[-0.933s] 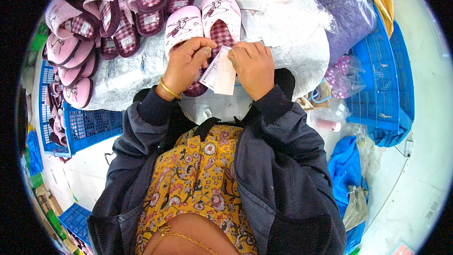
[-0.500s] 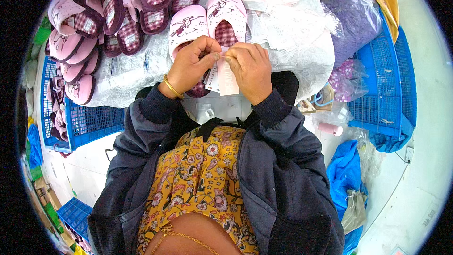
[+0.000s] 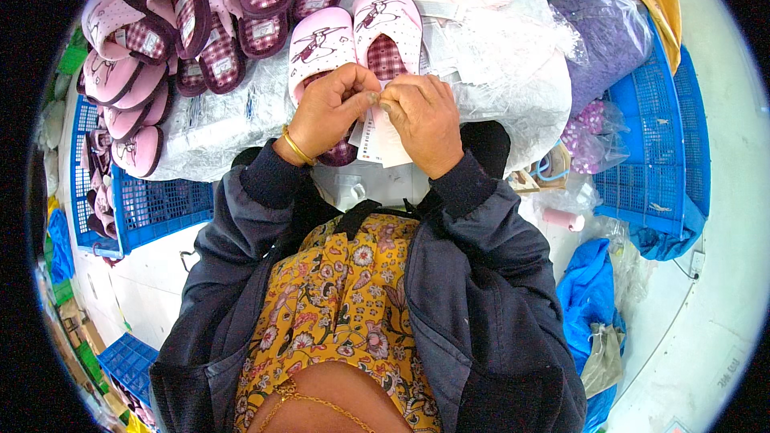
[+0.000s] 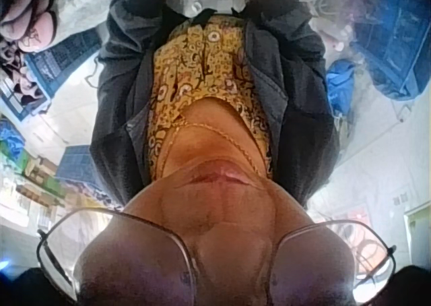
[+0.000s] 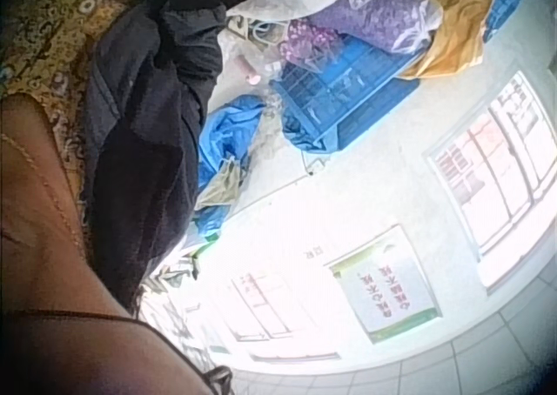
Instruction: The person sits on the floor and repeatedly picks up pairs of pink slippers, attaches paper tags to them, and places them back on a pile. The task involves handling slippers and tags by hand in a repetitive assembly manner.
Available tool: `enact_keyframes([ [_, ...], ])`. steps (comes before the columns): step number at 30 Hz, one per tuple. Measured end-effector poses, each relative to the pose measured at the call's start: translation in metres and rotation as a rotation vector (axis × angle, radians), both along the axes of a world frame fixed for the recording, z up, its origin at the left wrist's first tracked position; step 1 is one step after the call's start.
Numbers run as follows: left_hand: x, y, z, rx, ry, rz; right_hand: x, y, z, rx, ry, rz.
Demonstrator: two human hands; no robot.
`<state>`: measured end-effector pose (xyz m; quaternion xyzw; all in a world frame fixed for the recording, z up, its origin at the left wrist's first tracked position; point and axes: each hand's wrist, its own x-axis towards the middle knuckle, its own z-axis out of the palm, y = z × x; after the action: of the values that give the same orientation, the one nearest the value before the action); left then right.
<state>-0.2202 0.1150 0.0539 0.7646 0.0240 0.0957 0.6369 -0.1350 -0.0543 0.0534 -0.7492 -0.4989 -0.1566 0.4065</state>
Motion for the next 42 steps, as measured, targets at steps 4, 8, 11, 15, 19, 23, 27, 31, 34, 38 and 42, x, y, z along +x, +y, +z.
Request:
enact_keyframes([
  [4,0.004,0.002,-0.004,-0.145,0.032,-0.054,0.0,-0.001,0.001,0.03,0.161,0.02],
  [8,0.005,0.002,0.004,-0.215,0.068,-0.038,0.0,0.0,0.005,0.094,0.428,0.036],
  [11,0.004,0.002,0.011,-0.231,0.124,-0.005,-0.001,-0.002,0.008,0.077,0.562,0.018],
  [15,-0.013,-0.001,0.03,0.009,0.016,0.211,0.005,-0.005,0.009,0.005,0.41,0.016],
  [19,-0.024,0.024,0.023,0.533,-0.394,0.622,0.003,0.011,0.034,0.032,0.312,-0.054],
  [23,-0.026,0.042,0.003,0.565,-0.461,0.736,0.004,0.037,0.043,-0.21,0.212,-0.007],
  [27,-0.029,0.043,-0.006,0.522,-0.432,0.729,0.005,0.066,0.03,-0.317,0.12,-0.085],
  [31,-0.012,0.047,-0.015,0.436,-0.553,0.804,0.019,0.05,0.02,-0.149,0.081,-0.109],
  [34,-0.023,0.057,-0.02,0.256,-0.488,0.867,0.006,0.025,0.053,-0.1,0.144,-0.117],
  [38,-0.026,0.058,-0.036,0.323,-0.441,0.824,0.021,-0.006,0.081,0.002,0.32,-0.131],
  [42,-0.029,0.06,-0.039,0.4,-0.437,0.873,0.082,0.026,0.175,-0.044,0.032,-0.239],
])
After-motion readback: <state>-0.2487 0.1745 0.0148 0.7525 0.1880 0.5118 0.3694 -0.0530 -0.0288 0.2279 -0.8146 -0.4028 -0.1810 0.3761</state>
